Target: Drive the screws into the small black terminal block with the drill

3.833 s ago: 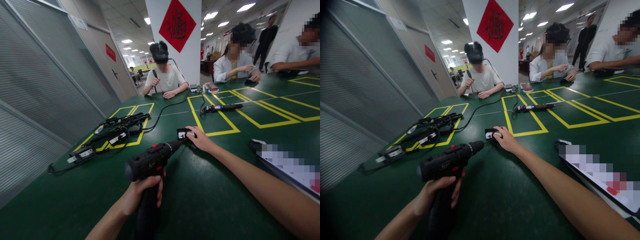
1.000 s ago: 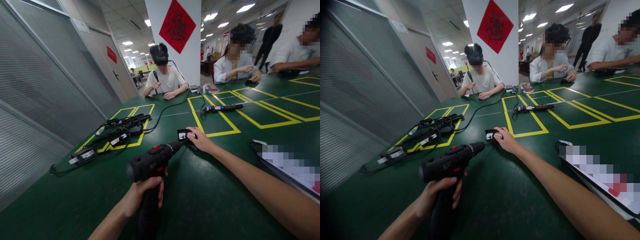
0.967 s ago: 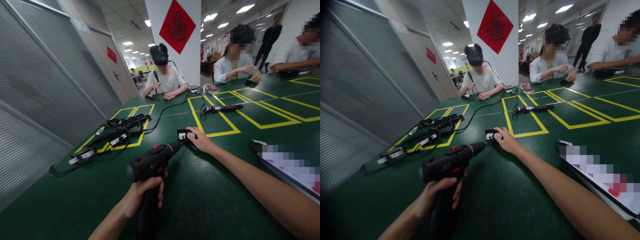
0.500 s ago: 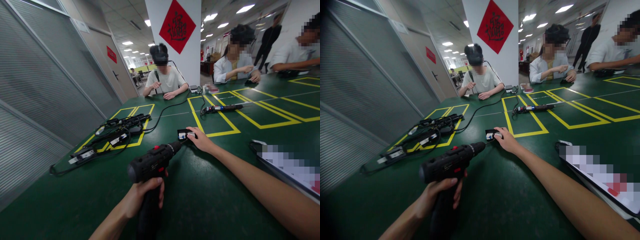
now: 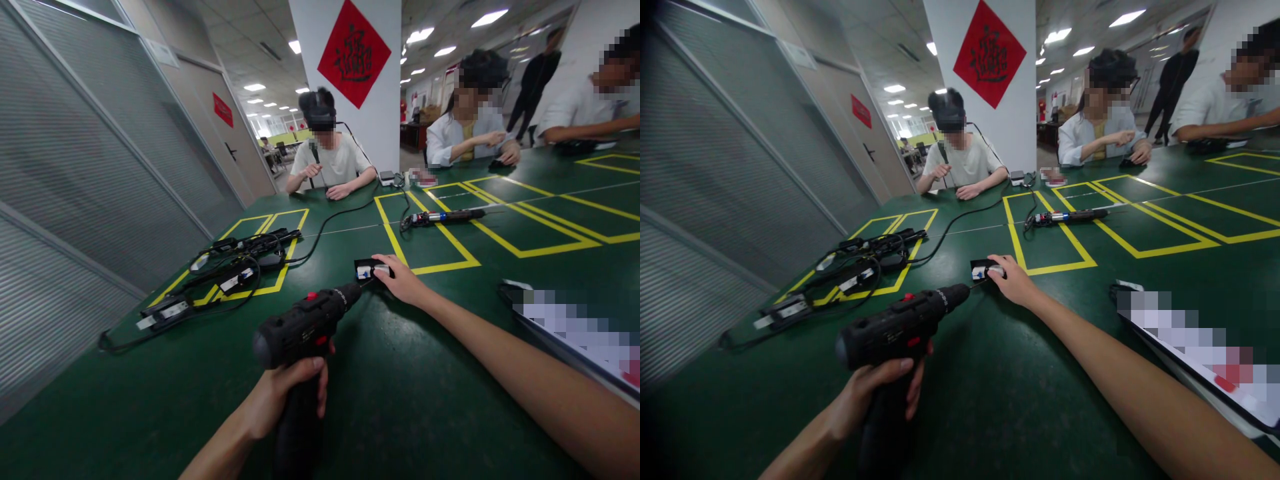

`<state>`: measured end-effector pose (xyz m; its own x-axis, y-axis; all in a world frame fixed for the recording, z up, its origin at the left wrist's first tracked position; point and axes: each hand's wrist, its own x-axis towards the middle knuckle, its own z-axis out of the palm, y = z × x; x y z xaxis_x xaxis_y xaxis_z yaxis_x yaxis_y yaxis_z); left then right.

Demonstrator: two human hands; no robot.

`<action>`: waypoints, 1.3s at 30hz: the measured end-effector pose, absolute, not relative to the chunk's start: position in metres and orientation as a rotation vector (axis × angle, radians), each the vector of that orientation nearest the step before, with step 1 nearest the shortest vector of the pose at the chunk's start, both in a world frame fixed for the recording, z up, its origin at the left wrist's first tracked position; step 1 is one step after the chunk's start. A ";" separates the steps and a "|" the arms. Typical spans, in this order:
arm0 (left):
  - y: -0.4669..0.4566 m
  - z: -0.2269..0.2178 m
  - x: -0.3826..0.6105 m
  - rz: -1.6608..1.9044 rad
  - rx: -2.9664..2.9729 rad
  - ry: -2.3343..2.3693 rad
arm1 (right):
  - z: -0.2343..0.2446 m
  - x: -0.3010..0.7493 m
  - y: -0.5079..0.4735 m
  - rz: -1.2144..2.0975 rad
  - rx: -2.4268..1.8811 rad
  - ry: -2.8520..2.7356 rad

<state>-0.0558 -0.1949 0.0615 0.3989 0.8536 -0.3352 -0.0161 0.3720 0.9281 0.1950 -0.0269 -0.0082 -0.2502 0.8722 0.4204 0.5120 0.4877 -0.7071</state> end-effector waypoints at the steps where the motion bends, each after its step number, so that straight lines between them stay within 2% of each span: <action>1: -0.195 0.061 -0.056 0.698 1.039 1.005 | -0.008 0.195 -0.027 0.555 -1.147 -1.914; 39: -0.195 0.063 -0.052 0.721 1.030 1.018 | -0.008 0.195 -0.027 0.544 -1.148 -1.920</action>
<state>-0.0524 -0.1945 0.0626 0.3773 0.8647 -0.3316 -0.0255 0.3676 0.9296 0.1951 -0.0274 -0.0078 -0.2533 0.8695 0.4241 0.5176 0.4922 -0.6999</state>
